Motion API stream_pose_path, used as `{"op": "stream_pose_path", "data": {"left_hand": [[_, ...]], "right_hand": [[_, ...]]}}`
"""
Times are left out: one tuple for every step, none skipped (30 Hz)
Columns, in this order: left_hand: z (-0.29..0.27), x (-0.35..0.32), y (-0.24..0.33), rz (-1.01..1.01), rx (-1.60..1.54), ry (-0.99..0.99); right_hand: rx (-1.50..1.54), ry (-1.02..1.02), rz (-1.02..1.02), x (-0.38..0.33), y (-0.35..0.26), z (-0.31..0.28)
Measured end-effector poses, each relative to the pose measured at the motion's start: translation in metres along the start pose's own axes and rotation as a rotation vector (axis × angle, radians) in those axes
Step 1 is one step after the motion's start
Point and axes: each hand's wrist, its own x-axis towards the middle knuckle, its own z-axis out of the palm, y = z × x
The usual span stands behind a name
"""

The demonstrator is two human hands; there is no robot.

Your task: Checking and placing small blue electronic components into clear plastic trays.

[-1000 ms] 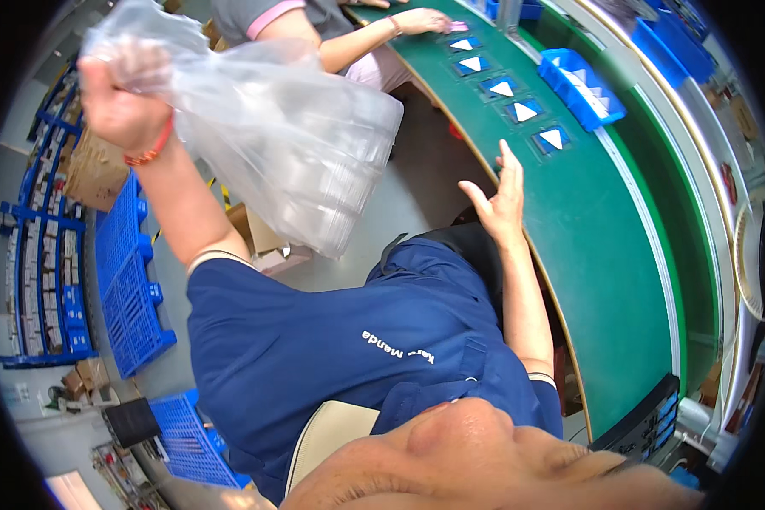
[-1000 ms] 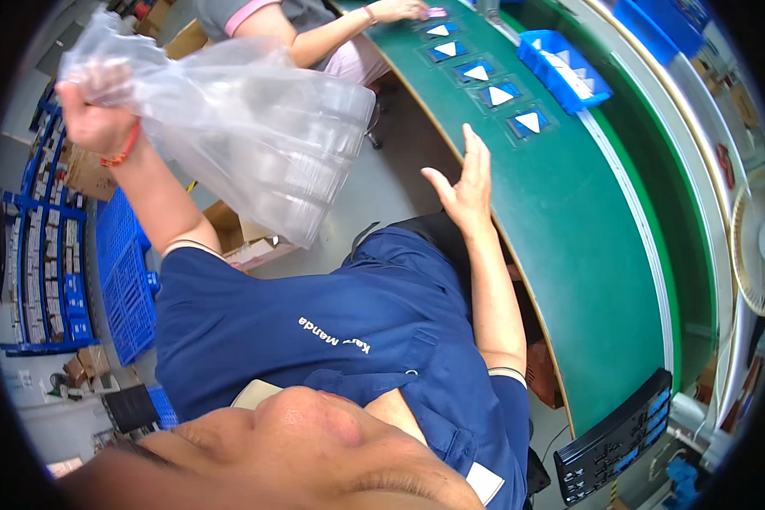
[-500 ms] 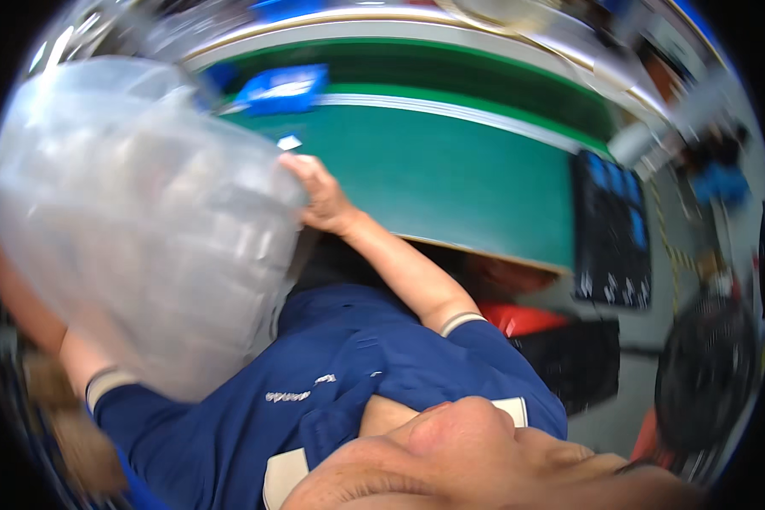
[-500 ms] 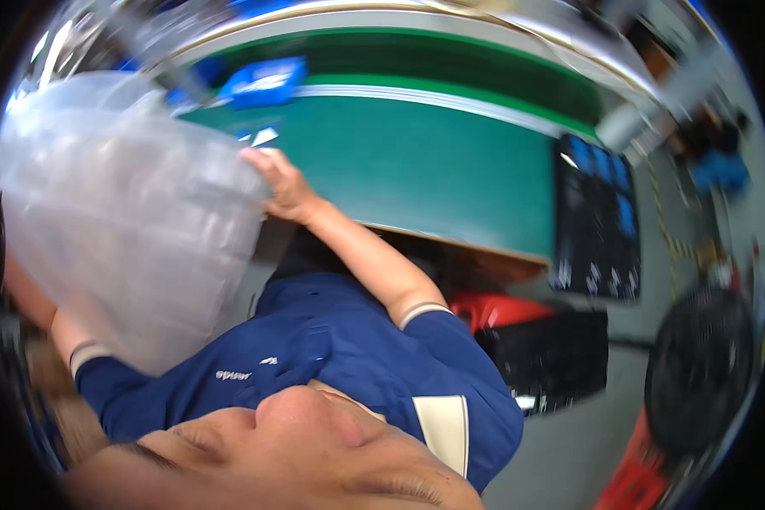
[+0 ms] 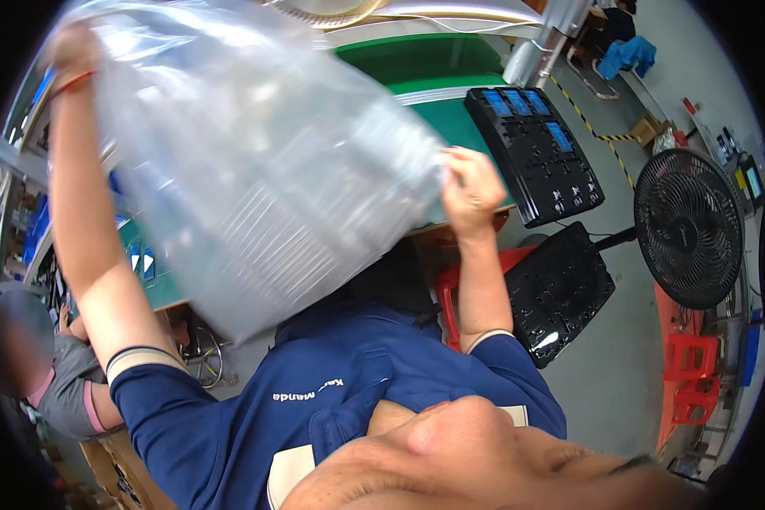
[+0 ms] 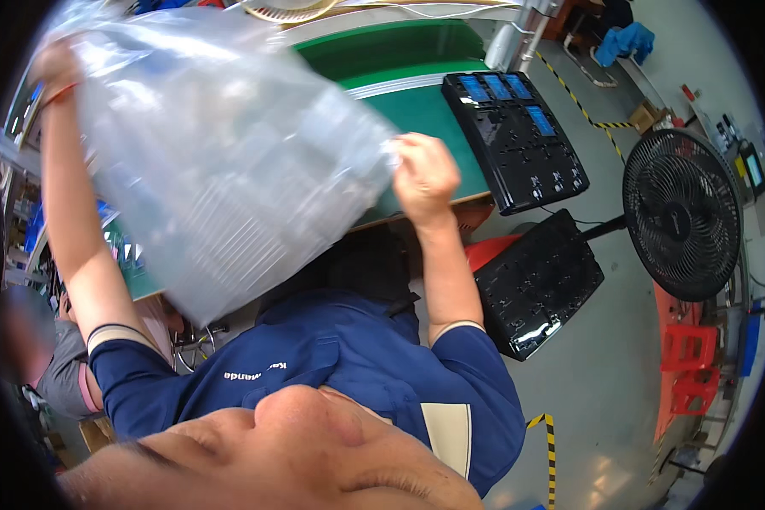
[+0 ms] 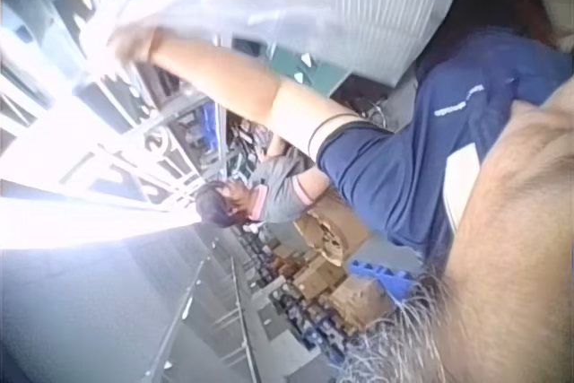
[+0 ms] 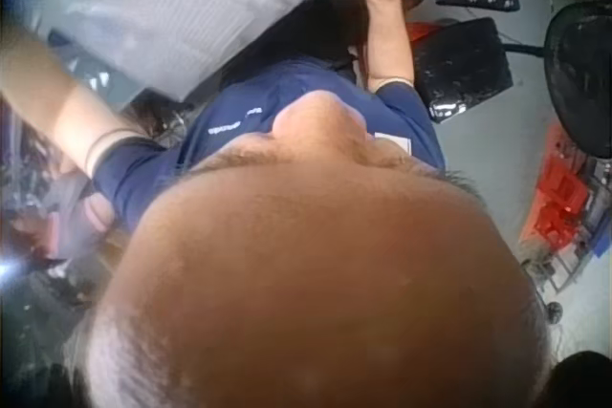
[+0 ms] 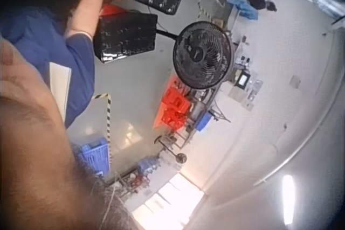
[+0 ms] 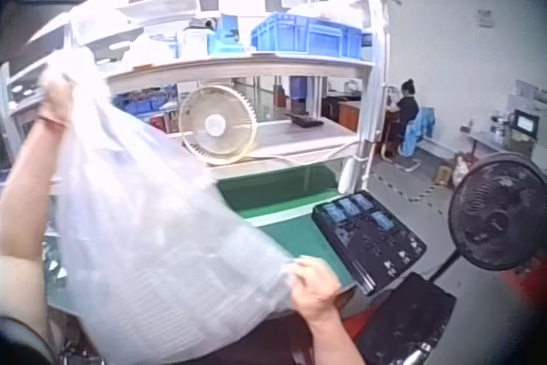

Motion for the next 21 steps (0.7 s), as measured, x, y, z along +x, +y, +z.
{"op": "stream_pose_path", "data": {"left_hand": [[0.022, -0.008, 0.076, -0.297, 0.057, -0.336], [0.038, -0.043, 0.095, -0.515, -0.276, -0.471], [0.042, -0.060, 0.126, -0.727, -0.577, -0.983], [0.055, -0.119, 0.108, -1.177, -0.950, -0.979], [0.049, -0.133, 0.154, -0.958, -0.803, -0.865], [0.014, -0.147, 0.175, -0.822, -0.708, -0.685], [-0.026, -0.154, 0.202, -0.678, -0.620, -0.514], [-0.075, -0.139, 0.231, -0.575, -0.601, -0.451], [-0.127, -0.134, 0.251, -0.486, -0.649, -0.341], [-0.165, -0.146, 0.266, -0.461, -0.755, -0.277], [-0.200, -0.164, 0.276, -0.384, -0.837, -0.250], [-0.237, -0.183, 0.290, -0.289, -0.838, -0.294], [-0.258, -0.214, 0.306, -0.264, -0.915, -0.308], [-0.273, -0.237, 0.322, -0.268, -0.958, -0.357], [-0.280, -0.257, 0.337, -0.271, -1.004, -0.404], [-0.282, -0.272, 0.351, -0.298, -0.992, -0.451], [-0.282, -0.281, 0.364, -0.325, -0.982, -0.496], [-0.276, -0.285, 0.374, -0.366, -1.021, -0.485], [-0.270, -0.294, 0.384, -0.371, -1.016, -0.482], [-0.262, -0.304, 0.393, -0.484, -1.082, -0.450], [-0.253, -0.301, 0.398, -0.595, -1.156, -0.417]], "right_hand": [[-0.085, -0.017, 0.074, -0.002, 0.004, -0.011], [-0.110, -0.052, 0.087, 0.001, 0.003, -0.015], [-0.213, -0.083, 0.073, -0.003, 0.010, -0.019], [-0.198, -0.130, 0.079, -0.005, 0.011, -0.012], [-0.262, -0.173, 0.120, -0.013, 0.019, -0.015], [-0.248, -0.182, 0.112, -0.018, 0.020, -0.011], [-0.250, -0.179, 0.148, -0.022, 0.020, -0.012], [-0.268, -0.173, 0.198, -0.026, 0.023, -0.015], [-0.262, -0.181, 0.201, -0.026, 0.023, -0.014], [-0.283, -0.159, 0.176, -0.025, 0.021, -0.013], [-0.300, -0.134, 0.152, -0.025, 0.021, -0.011], [-0.268, -0.139, 0.191, -0.026, 0.021, -0.008], [-0.258, -0.145, 0.192, -0.026, 0.023, -0.002], [-0.216, -0.133, 0.215, -0.027, 0.025, 0.004], [-0.178, -0.119, 0.237, -0.029, 0.026, 0.010], [-0.178, -0.109, 0.250, -0.029, 0.022, 0.017], [-0.178, -0.115, 0.251, -0.029, 0.019, 0.021], [-0.160, -0.080, 0.278, -0.030, 0.019, 0.025], [-0.133, -0.046, 0.302, -0.030, 0.018, 0.030], [-0.157, -0.019, 0.264, -0.028, 0.018, 0.035], [-0.162, -0.016, 0.259, -0.029, 0.020, 0.034]]}}
